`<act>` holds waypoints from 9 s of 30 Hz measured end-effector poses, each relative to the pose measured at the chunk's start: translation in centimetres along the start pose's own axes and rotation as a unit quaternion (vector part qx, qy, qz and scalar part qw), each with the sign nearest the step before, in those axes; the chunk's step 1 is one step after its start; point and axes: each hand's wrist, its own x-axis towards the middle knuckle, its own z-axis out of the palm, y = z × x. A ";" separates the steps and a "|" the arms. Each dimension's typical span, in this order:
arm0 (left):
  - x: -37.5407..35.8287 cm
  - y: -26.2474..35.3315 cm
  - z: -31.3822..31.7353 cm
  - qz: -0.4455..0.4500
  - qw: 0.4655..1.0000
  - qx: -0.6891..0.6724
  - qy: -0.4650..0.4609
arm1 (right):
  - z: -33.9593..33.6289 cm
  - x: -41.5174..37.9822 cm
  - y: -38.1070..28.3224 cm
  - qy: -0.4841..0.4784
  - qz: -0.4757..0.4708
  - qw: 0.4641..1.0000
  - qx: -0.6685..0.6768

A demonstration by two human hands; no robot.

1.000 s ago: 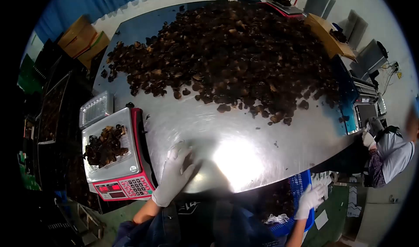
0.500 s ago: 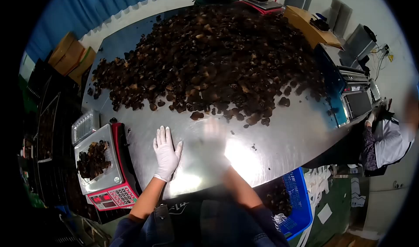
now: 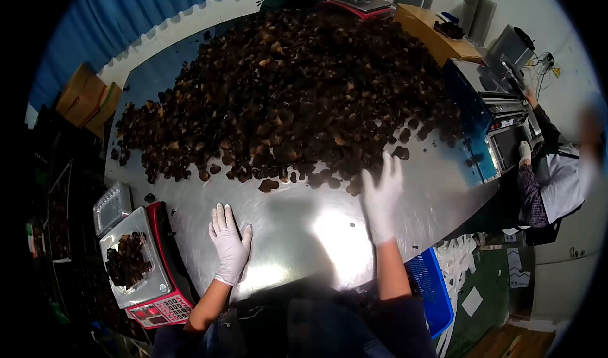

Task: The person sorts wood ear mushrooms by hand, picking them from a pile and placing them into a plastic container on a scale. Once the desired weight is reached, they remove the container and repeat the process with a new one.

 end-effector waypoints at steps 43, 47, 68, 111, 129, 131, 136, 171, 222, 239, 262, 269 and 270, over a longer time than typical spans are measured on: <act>0.0 0.5 -1.9 -0.053 0.977 -0.196 0.072 | 5.0 -2.4 -18.6 -0.320 -0.199 0.918 0.124; -0.8 0.5 -2.6 0.037 0.968 -0.187 0.163 | 0.9 -2.4 -15.2 -0.229 -0.172 0.946 0.149; 6.5 -1.1 -2.0 0.092 0.988 -0.119 0.036 | 4.2 -10.2 -16.1 -0.299 -0.303 0.904 0.032; -9.9 -23.1 -21.1 -0.146 0.913 -0.081 0.372 | 0.5 -12.9 -29.6 -0.324 -0.184 0.830 0.415; -15.2 -27.0 -21.7 -0.221 0.839 -0.195 0.457 | 2.5 -16.6 -37.9 -0.385 -0.261 0.779 0.421; -15.9 -29.1 -21.8 -0.248 0.796 -0.267 0.484 | 3.1 -16.4 -37.0 -0.389 -0.227 0.785 0.424; -16.5 -30.6 -22.8 -0.273 0.759 -0.324 0.495 | 4.0 -16.6 -36.2 -0.400 -0.199 0.791 0.417; -7.6 -27.9 -22.4 -0.039 0.980 -0.047 0.187 | 6.8 -17.8 -40.6 -0.396 -0.152 0.728 0.538; -9.8 -24.7 -17.5 -0.249 0.890 -0.207 0.320 | 4.2 -16.3 -38.2 -0.596 0.249 0.553 0.526; 0.3 -0.4 -14.4 0.052 0.930 -0.363 0.019 | -13.3 -5.9 2.1 -0.153 0.440 0.632 0.620; 11.3 -57.8 -11.9 -0.459 0.772 -0.434 0.069 | -20.1 -0.2 38.6 0.019 0.400 0.885 0.239; 10.0 -44.0 -17.7 -0.131 0.961 0.235 -0.068 | -16.0 -3.1 17.2 -0.048 0.134 0.983 0.113; 10.0 -44.5 -17.4 -0.132 0.961 0.234 -0.068 | -14.1 -3.9 15.0 -0.076 0.178 0.971 0.140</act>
